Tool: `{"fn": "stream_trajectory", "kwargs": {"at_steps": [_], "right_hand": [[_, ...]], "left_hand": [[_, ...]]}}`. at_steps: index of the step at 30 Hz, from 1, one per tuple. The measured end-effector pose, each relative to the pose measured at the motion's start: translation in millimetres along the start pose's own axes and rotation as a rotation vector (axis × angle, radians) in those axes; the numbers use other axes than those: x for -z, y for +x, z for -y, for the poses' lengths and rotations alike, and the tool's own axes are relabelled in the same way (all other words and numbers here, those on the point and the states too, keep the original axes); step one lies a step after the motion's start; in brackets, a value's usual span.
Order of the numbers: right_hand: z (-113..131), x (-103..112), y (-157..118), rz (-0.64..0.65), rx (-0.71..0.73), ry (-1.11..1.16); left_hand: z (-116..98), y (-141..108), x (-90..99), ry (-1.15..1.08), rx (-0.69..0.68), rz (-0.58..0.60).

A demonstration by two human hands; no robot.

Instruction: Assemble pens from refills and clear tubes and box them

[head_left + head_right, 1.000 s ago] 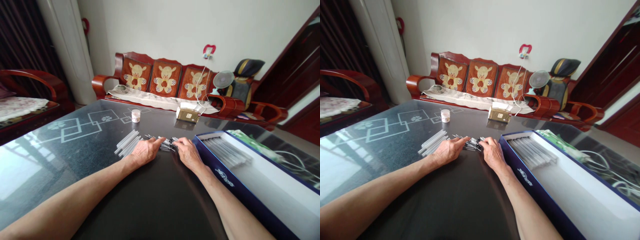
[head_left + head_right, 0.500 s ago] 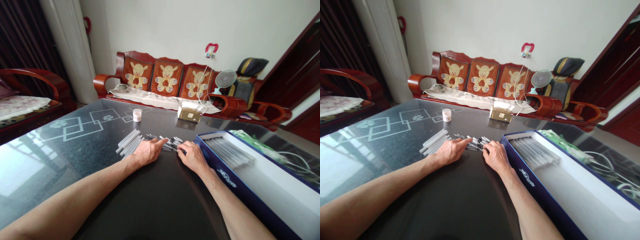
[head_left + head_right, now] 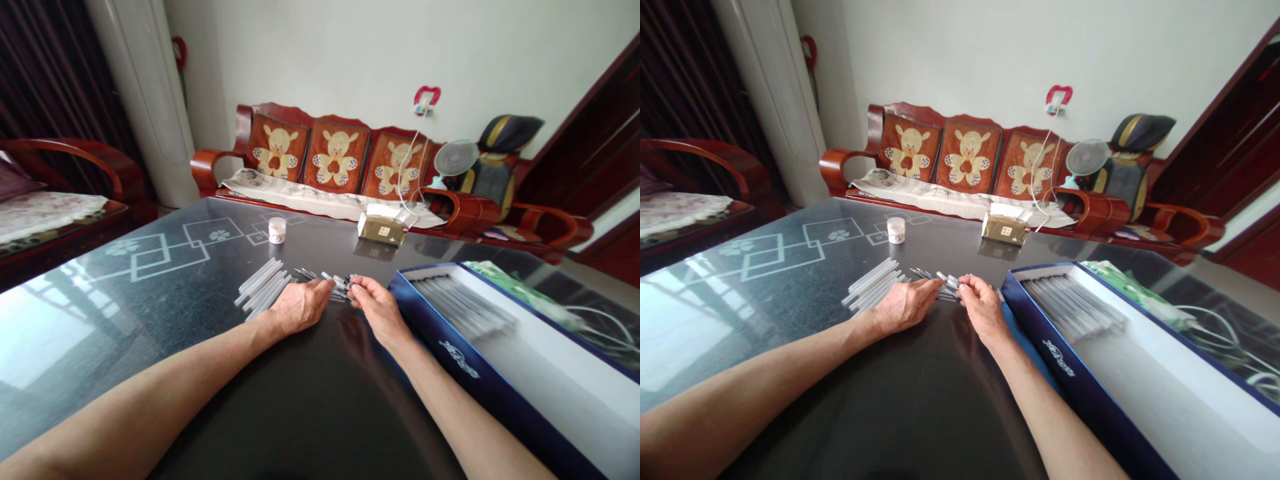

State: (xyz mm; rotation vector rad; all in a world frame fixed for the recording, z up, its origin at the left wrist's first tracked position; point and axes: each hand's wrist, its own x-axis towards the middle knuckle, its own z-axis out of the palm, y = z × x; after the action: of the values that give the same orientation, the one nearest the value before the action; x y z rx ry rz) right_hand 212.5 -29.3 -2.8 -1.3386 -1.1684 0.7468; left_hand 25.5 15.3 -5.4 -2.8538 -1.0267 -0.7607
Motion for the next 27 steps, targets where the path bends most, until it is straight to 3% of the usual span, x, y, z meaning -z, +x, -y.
{"fn": "stream_trajectory", "kwargs": {"at_steps": [2,6,27], "right_hand": [[1.2,-6.6,-4.3,0.017,-0.086,0.120],[3.2,-10.8,-8.9,0.020,-0.111,0.182],[-3.3,-12.6,-8.3,0.070,-0.028,0.044]], "left_hand": [[-0.7,0.0,0.1,0.005,-0.008,0.001],[-2.0,-0.5,1.7,0.011,-0.017,0.007],[-4.9,-2.0,6.8,0.011,-0.028,0.055]]}}
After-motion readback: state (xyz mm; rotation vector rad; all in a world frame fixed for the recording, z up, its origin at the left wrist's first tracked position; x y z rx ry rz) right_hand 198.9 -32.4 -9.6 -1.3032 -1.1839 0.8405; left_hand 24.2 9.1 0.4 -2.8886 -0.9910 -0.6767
